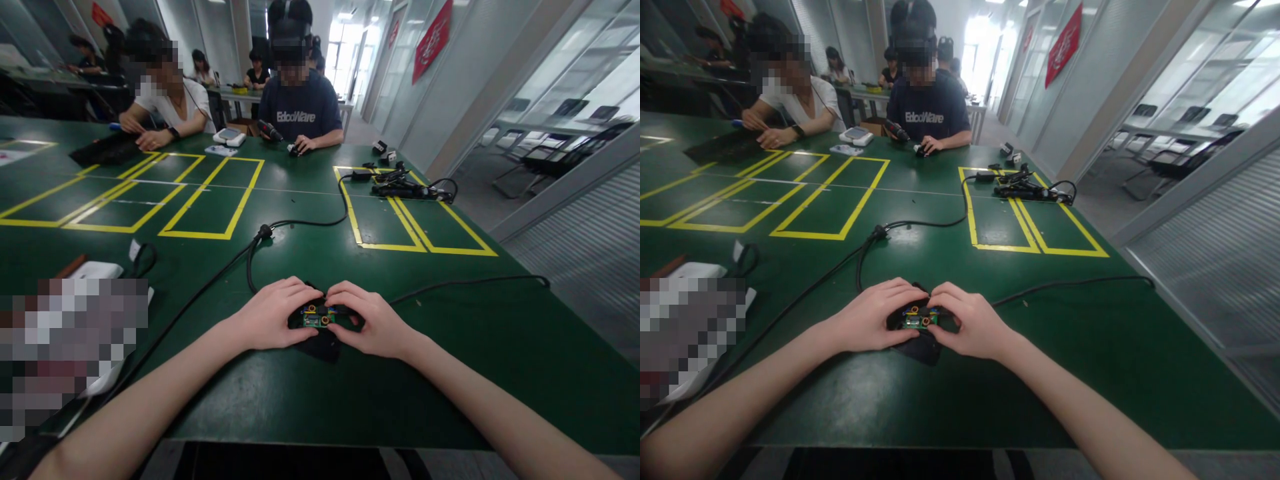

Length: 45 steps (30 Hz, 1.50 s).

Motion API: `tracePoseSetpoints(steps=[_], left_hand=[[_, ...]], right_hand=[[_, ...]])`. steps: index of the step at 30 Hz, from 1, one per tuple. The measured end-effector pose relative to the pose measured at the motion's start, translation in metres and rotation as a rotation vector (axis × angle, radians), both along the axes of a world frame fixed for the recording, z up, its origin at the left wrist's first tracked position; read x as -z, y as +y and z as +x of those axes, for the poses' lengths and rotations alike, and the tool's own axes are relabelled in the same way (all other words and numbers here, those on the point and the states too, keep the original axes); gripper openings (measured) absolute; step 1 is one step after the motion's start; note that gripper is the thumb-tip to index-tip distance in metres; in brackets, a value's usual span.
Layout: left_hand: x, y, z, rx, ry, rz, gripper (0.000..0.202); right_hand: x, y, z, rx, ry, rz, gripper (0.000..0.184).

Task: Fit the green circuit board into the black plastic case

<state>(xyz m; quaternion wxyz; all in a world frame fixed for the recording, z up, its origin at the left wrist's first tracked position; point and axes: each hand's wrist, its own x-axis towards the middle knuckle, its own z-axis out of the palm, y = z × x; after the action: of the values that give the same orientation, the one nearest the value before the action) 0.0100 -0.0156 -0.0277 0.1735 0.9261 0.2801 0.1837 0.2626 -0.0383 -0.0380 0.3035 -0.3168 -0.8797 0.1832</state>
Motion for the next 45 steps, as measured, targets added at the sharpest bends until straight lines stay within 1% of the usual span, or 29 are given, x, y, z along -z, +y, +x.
tracePoseSetpoints(steps=[3,7,13,27,32,38,45], left_hand=[[0.0016,-0.0008,0.0008,-0.018,0.024,0.023,0.037],[0.0032,-0.0022,0.0015,-0.051,0.048,0.038,0.028],[0.0012,-0.0055,0.0026,-0.068,0.05,0.021,0.023],[0.0011,-0.0053,0.0025,-0.067,0.031,0.004,0.026],[0.0016,-0.0046,0.0028,-0.057,-0.014,-0.004,0.026],[0.0039,-0.0049,0.0036,-0.061,-0.016,-0.006,0.035],[0.0063,-0.0053,0.0033,-0.086,0.01,0.017,0.047]], right_hand=[[-0.0024,0.0023,0.0035,0.021,0.006,-0.011,0.02],[-0.0026,0.0035,0.0065,0.04,0.024,-0.052,0.017],[-0.0017,0.0021,0.006,0.04,0.015,-0.048,0.017],[-0.0018,0.0027,0.0054,0.042,-0.018,-0.032,0.016],[-0.0014,0.002,0.0048,0.042,-0.001,-0.025,0.015],[-0.0012,0.0008,0.0024,0.062,-0.01,0.035,0.013],[-0.0015,-0.0006,0.0012,0.061,0.053,0.042,0.013]])
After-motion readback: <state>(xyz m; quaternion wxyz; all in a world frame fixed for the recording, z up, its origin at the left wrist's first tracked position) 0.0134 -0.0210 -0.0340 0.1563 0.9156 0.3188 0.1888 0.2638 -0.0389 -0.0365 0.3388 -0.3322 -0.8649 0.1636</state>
